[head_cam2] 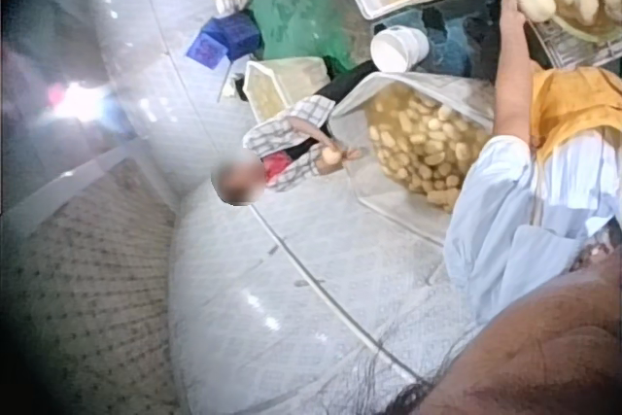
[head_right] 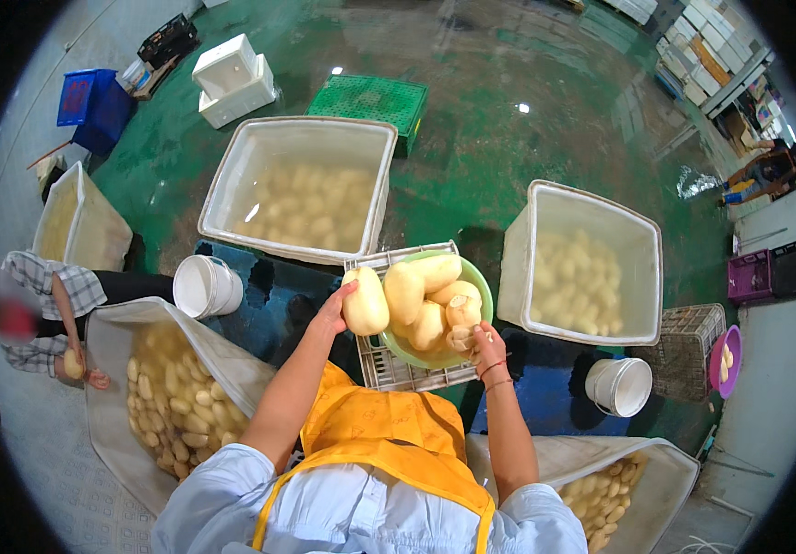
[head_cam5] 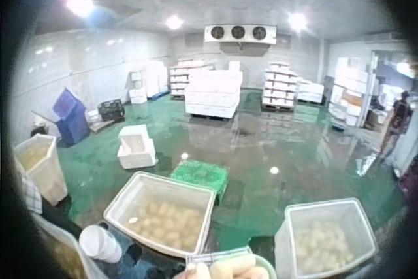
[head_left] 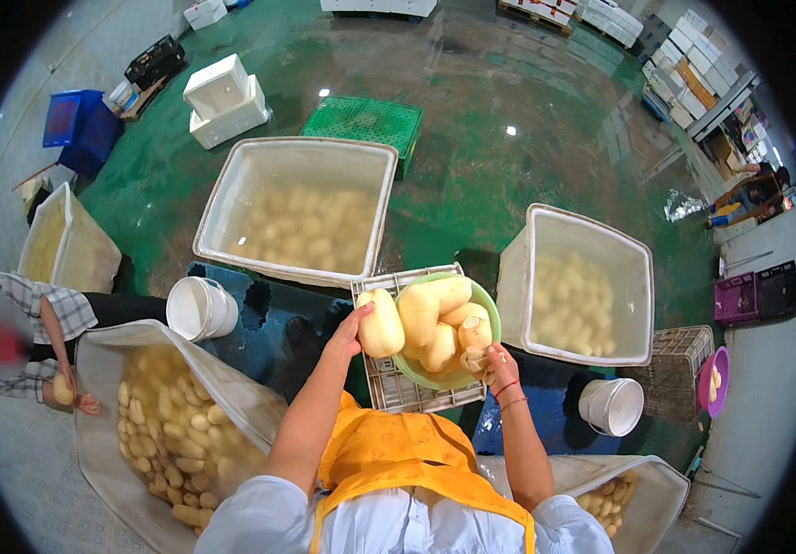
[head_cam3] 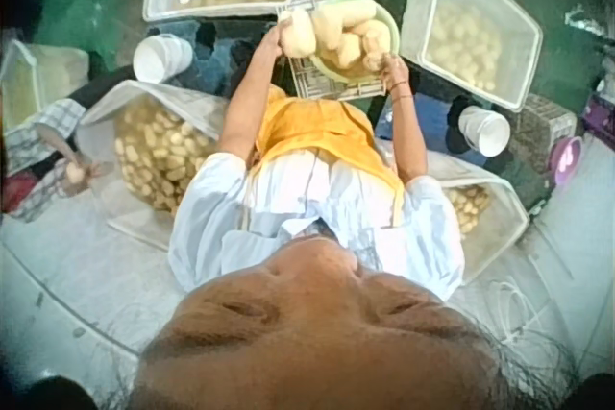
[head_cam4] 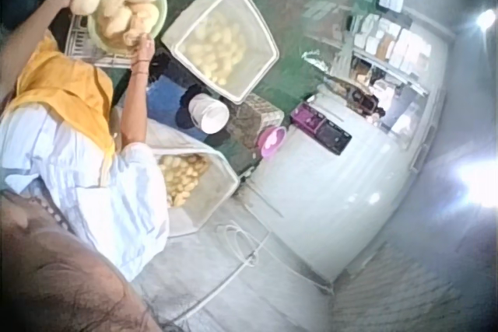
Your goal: The person sorts potatoes in a warehouse by gathering them from a large water-filled tub into a smaller green bowl, kemudian placing the bowl on a rack to transfer individual potatoes into another container.
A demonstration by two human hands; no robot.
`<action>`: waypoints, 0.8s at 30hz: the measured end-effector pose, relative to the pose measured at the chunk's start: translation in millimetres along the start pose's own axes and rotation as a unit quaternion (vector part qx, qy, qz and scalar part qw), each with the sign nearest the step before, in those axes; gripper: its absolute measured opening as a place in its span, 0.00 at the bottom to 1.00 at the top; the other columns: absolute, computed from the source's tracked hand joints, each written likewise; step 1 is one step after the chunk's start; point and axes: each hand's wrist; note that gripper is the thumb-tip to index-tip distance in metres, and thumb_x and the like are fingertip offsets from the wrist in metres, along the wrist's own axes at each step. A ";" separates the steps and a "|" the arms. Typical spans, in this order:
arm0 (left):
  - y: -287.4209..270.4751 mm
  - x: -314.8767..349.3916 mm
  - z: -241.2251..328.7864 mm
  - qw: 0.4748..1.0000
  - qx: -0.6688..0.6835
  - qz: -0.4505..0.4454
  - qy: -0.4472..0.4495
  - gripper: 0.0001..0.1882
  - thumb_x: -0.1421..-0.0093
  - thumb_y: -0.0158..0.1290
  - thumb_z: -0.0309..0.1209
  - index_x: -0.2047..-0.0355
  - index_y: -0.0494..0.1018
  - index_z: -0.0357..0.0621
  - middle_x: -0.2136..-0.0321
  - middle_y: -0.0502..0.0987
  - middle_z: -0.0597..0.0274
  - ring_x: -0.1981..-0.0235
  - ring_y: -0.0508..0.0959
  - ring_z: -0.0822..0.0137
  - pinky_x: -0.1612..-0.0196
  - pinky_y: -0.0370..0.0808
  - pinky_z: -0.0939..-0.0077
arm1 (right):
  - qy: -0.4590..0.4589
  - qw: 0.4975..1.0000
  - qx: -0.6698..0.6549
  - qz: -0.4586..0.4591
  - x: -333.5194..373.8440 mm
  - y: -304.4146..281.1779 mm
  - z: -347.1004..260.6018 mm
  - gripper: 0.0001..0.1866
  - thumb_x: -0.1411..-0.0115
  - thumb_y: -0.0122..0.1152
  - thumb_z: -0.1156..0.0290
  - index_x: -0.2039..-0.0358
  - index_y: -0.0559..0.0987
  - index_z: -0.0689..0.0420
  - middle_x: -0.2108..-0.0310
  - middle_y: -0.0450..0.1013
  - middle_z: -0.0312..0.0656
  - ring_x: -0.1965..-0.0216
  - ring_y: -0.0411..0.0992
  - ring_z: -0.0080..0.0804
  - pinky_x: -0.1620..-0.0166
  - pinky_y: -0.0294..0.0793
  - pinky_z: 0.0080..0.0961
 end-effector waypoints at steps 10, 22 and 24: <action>-28.8 -8.6 11.8 0.993 -0.113 -0.029 0.008 0.24 0.52 0.55 0.35 0.55 0.64 0.42 0.60 0.72 0.57 0.60 0.73 0.60 0.55 0.70 0.61 | -0.008 0.998 0.061 0.017 -4.0 -7.6 -8.4 0.19 0.44 0.51 0.72 0.53 0.64 0.66 0.62 0.68 0.43 0.63 0.69 0.30 0.62 0.72 0.25; 60.8 27.3 23.1 0.982 0.178 -0.048 0.046 0.23 0.47 0.41 0.51 0.58 0.69 0.52 0.60 0.73 0.62 0.59 0.73 0.59 0.56 0.70 0.58 | -0.069 0.982 -0.133 -0.117 26.9 76.6 -77.5 0.18 0.41 0.42 0.67 0.54 0.66 0.64 0.57 0.67 0.45 0.57 0.68 0.33 0.53 0.67 0.26; 84.2 35.1 24.2 0.975 0.221 0.006 0.008 0.23 0.48 0.41 0.52 0.58 0.69 0.53 0.58 0.71 0.64 0.56 0.70 0.59 0.56 0.70 0.61 | -0.113 0.966 -0.148 -0.178 28.1 115.2 -88.7 0.19 0.40 0.43 0.68 0.52 0.64 0.65 0.59 0.68 0.44 0.61 0.70 0.30 0.56 0.70 0.25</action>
Point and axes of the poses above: each hand's wrist, its own x-axis away from the middle knuckle, its own y-axis out of the palm, z = x × y
